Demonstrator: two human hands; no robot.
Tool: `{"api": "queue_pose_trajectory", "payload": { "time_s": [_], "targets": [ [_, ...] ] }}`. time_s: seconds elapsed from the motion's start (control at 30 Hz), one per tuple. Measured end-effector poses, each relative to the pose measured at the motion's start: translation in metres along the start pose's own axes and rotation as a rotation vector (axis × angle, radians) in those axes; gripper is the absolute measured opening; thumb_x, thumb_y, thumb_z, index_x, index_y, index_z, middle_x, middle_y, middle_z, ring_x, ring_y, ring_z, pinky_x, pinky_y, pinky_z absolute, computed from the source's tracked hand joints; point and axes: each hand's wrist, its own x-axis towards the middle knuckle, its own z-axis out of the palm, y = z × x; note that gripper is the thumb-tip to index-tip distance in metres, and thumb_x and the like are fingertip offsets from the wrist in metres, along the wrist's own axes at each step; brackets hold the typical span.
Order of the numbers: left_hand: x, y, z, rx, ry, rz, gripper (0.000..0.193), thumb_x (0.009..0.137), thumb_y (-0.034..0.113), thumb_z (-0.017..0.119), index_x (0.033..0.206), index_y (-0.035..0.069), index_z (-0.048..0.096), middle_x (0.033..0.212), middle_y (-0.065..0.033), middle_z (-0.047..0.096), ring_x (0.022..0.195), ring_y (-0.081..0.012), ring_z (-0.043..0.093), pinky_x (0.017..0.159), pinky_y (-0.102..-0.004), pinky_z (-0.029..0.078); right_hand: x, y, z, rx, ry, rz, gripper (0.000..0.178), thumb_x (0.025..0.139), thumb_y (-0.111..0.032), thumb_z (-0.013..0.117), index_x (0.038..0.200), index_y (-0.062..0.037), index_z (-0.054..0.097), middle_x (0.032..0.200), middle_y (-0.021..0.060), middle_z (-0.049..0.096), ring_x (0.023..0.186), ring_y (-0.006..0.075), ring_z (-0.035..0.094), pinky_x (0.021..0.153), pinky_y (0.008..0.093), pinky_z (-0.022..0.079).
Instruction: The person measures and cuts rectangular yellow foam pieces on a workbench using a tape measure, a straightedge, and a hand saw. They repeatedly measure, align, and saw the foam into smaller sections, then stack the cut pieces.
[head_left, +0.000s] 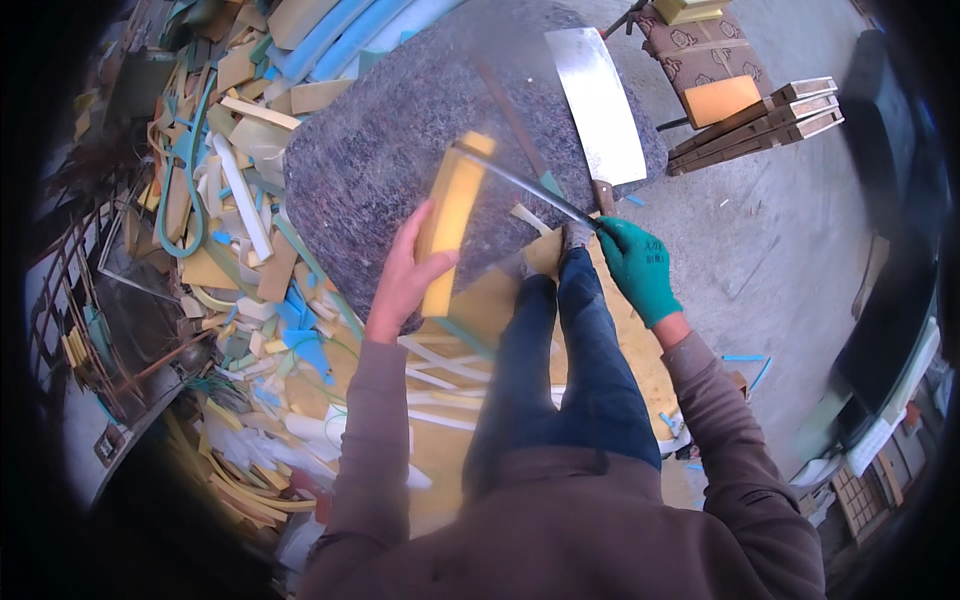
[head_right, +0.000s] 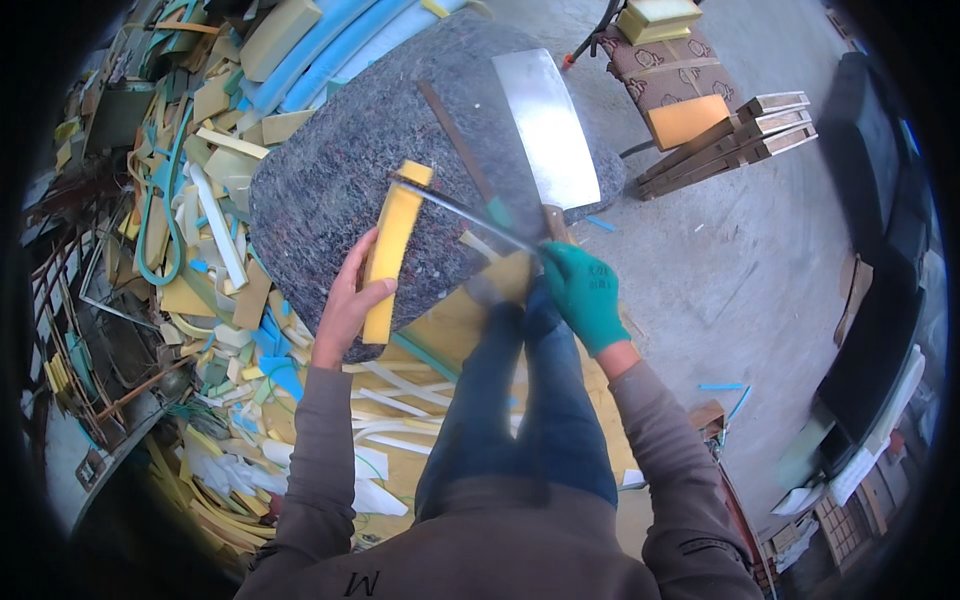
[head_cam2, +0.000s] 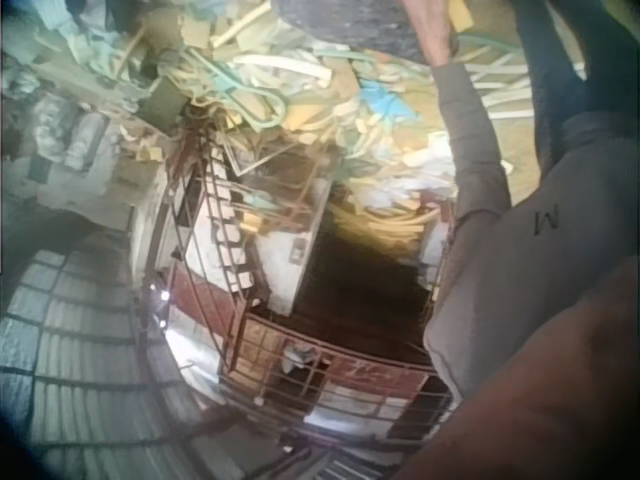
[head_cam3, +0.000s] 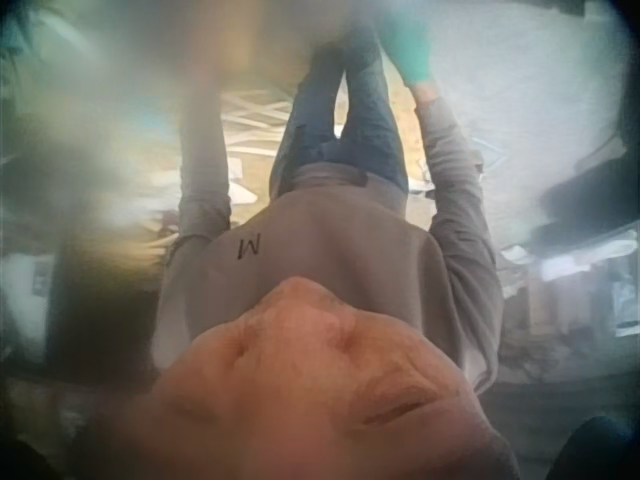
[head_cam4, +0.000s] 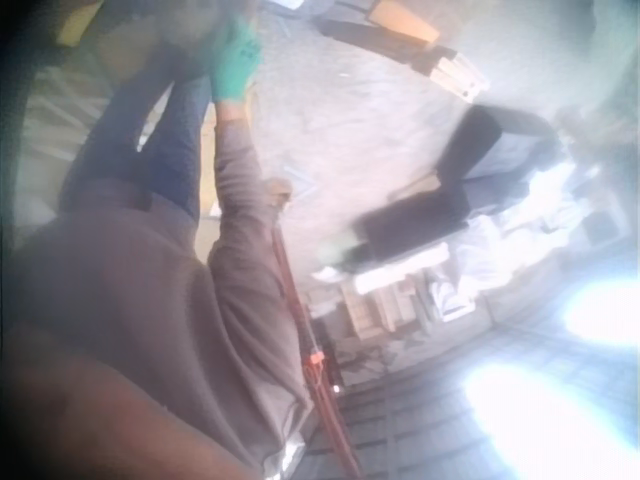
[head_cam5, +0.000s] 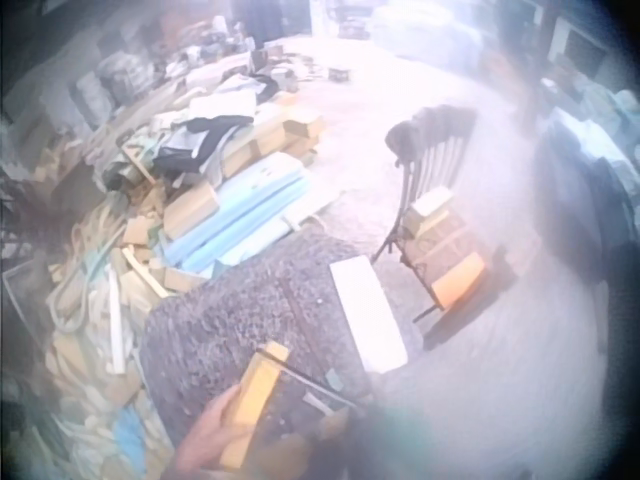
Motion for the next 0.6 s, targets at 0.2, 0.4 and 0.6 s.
{"api": "queue_pose_trajectory", "payload": {
  "time_s": [0.2,0.4,0.6],
  "targets": [
    [-0.015,0.005,-0.001,-0.369,-0.052,0.002,0.083,0.095,0.024,0.071,0.166,-0.003,0.037,0.158,-0.0131,0.05,0.142,-0.0209,0.05,0.119,-0.0341,0.039,0.013,0.002,-0.012,-0.067,0.01,-0.079,0.016,0.1,-0.019,0.07,0.112,-0.0084,0.076,0.096,0.0133,0.075,0.083,0.0367,0.073,0.071,0.0449,0.056],
    [-0.02,-0.001,-0.003,-0.443,-0.048,-0.005,0.081,0.095,0.024,0.072,0.164,-0.003,0.039,0.157,-0.0126,0.051,0.143,-0.0214,0.048,0.12,-0.0341,0.036,0.016,0.001,-0.015,-0.093,-0.031,-0.083,0.015,0.1,-0.015,0.068,0.112,-0.0116,0.077,0.102,0.0136,0.075,0.085,0.0376,0.072,0.072,0.0462,0.056],
    [-0.021,0.001,-0.008,-0.458,-0.055,-0.004,0.08,0.096,0.023,0.072,0.164,-0.003,0.039,0.157,-0.0124,0.051,0.142,-0.0208,0.049,0.119,-0.0339,0.037,0.02,-0.001,-0.012,-0.119,-0.035,-0.106,0.012,0.1,-0.016,0.069,0.108,-0.0102,0.075,0.098,0.0145,0.073,0.082,0.0382,0.071,0.069,0.0466,0.055]
  ]
}}
